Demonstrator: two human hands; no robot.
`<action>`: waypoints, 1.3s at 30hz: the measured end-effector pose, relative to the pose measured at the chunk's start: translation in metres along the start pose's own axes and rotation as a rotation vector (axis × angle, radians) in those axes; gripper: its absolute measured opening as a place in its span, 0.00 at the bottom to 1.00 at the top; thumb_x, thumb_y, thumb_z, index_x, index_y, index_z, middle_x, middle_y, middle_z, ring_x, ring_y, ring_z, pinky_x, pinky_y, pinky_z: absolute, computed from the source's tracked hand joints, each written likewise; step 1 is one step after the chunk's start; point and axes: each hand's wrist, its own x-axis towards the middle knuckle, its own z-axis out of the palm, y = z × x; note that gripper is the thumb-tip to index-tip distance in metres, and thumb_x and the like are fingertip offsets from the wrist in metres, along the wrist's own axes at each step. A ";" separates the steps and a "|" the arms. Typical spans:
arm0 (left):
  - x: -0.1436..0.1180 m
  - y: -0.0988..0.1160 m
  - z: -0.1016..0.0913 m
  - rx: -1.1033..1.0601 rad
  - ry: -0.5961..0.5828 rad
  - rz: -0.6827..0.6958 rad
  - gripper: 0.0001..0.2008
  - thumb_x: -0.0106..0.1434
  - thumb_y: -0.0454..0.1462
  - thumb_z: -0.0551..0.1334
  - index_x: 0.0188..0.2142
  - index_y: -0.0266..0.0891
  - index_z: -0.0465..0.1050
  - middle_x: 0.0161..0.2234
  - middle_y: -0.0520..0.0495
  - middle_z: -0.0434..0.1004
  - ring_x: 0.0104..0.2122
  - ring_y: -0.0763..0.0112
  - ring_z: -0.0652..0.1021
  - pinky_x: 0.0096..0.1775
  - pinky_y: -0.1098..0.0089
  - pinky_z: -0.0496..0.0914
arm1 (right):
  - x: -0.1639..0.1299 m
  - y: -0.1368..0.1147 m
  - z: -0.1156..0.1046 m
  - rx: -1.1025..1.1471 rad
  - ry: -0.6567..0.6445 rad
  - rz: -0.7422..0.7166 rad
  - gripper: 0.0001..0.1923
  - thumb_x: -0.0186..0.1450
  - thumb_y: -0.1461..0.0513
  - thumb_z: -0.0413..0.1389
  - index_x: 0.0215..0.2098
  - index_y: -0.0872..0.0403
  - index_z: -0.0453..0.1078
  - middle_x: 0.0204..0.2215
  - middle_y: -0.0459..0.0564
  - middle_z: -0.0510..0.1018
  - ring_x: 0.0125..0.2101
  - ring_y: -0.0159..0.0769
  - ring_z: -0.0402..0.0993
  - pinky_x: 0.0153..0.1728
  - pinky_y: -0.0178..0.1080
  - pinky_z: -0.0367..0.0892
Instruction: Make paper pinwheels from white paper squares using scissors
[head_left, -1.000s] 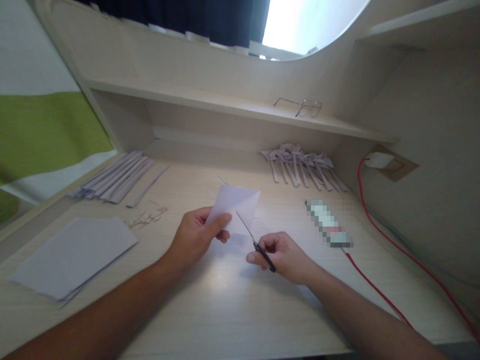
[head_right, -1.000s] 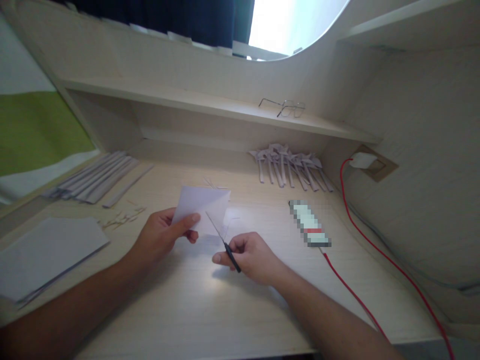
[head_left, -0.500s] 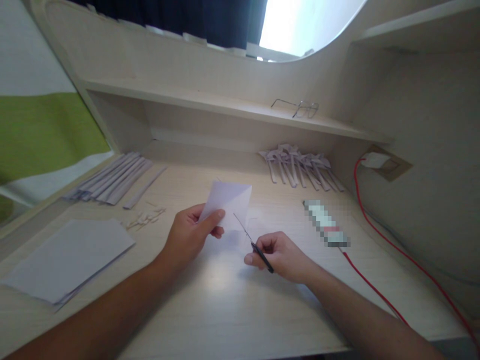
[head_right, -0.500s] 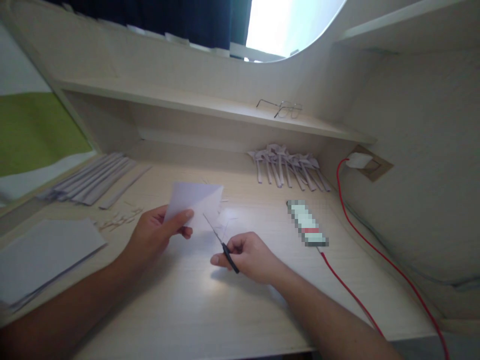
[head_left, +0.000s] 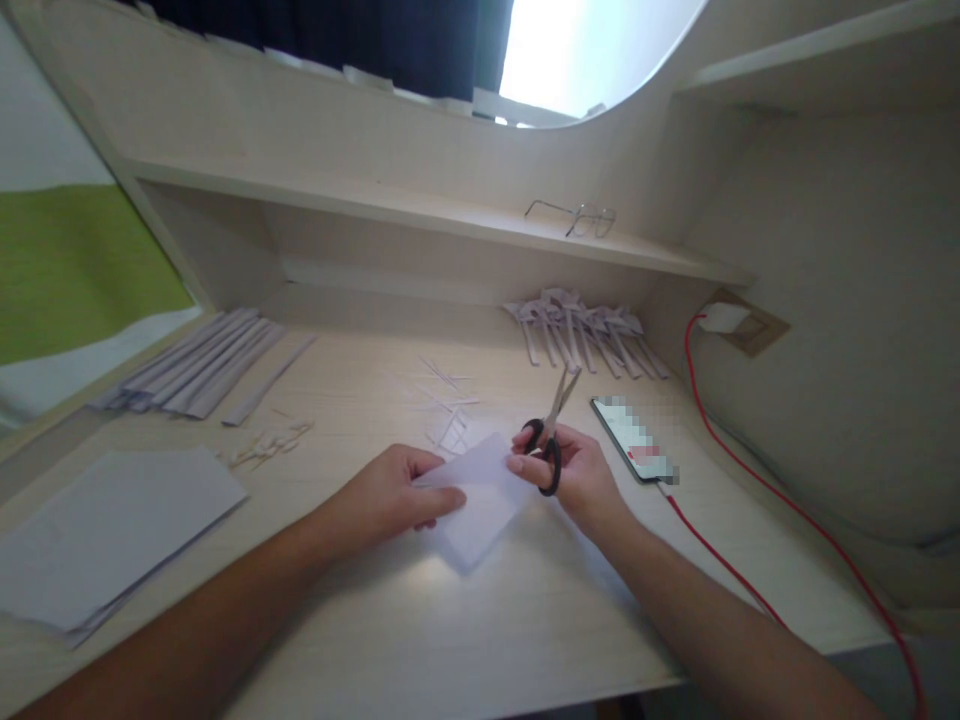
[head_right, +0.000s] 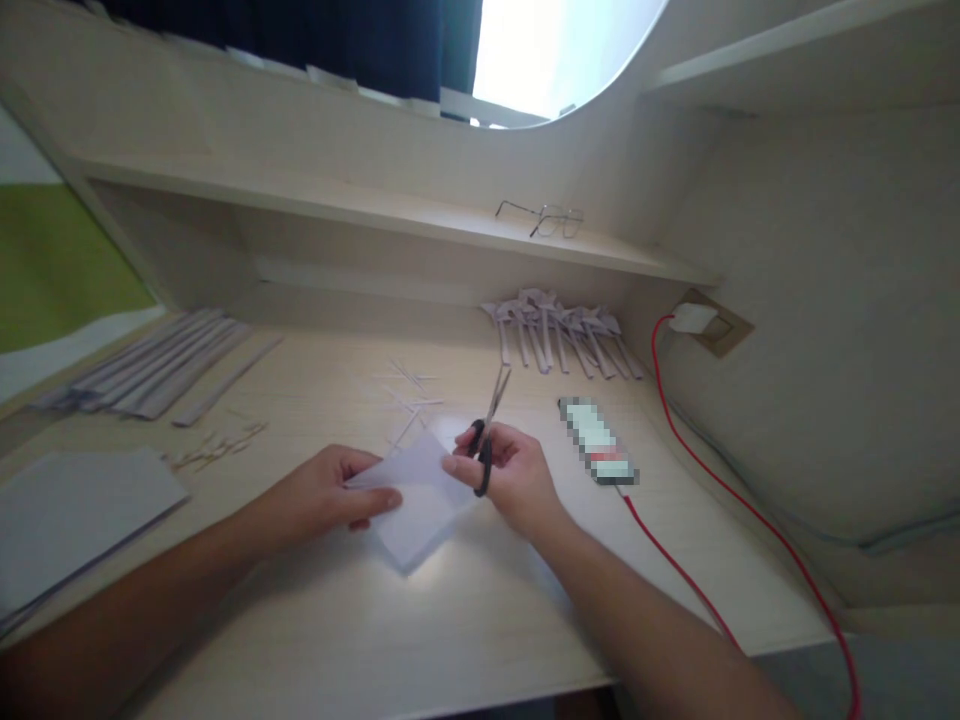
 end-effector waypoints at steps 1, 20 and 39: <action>0.000 -0.001 0.001 -0.009 -0.029 0.001 0.11 0.58 0.42 0.67 0.24 0.37 0.78 0.19 0.52 0.73 0.18 0.74 0.68 0.23 0.74 0.56 | -0.001 -0.001 0.000 -0.011 -0.038 0.018 0.17 0.50 0.55 0.72 0.30 0.55 0.75 0.25 0.45 0.75 0.27 0.32 0.69 0.29 0.35 0.65; 0.002 -0.001 0.005 -0.159 0.163 0.009 0.19 0.60 0.50 0.68 0.36 0.35 0.83 0.32 0.44 0.84 0.29 0.66 0.78 0.32 0.70 0.68 | -0.001 0.008 0.005 0.076 -0.029 0.050 0.11 0.52 0.58 0.69 0.26 0.57 0.77 0.22 0.45 0.77 0.24 0.30 0.67 0.27 0.34 0.63; 0.004 -0.008 0.003 -0.127 0.152 0.119 0.19 0.61 0.50 0.66 0.30 0.34 0.79 0.27 0.47 0.78 0.28 0.69 0.74 0.32 0.70 0.67 | -0.006 0.007 0.001 0.026 -0.032 0.023 0.13 0.54 0.55 0.70 0.23 0.56 0.77 0.21 0.45 0.76 0.23 0.30 0.67 0.26 0.34 0.63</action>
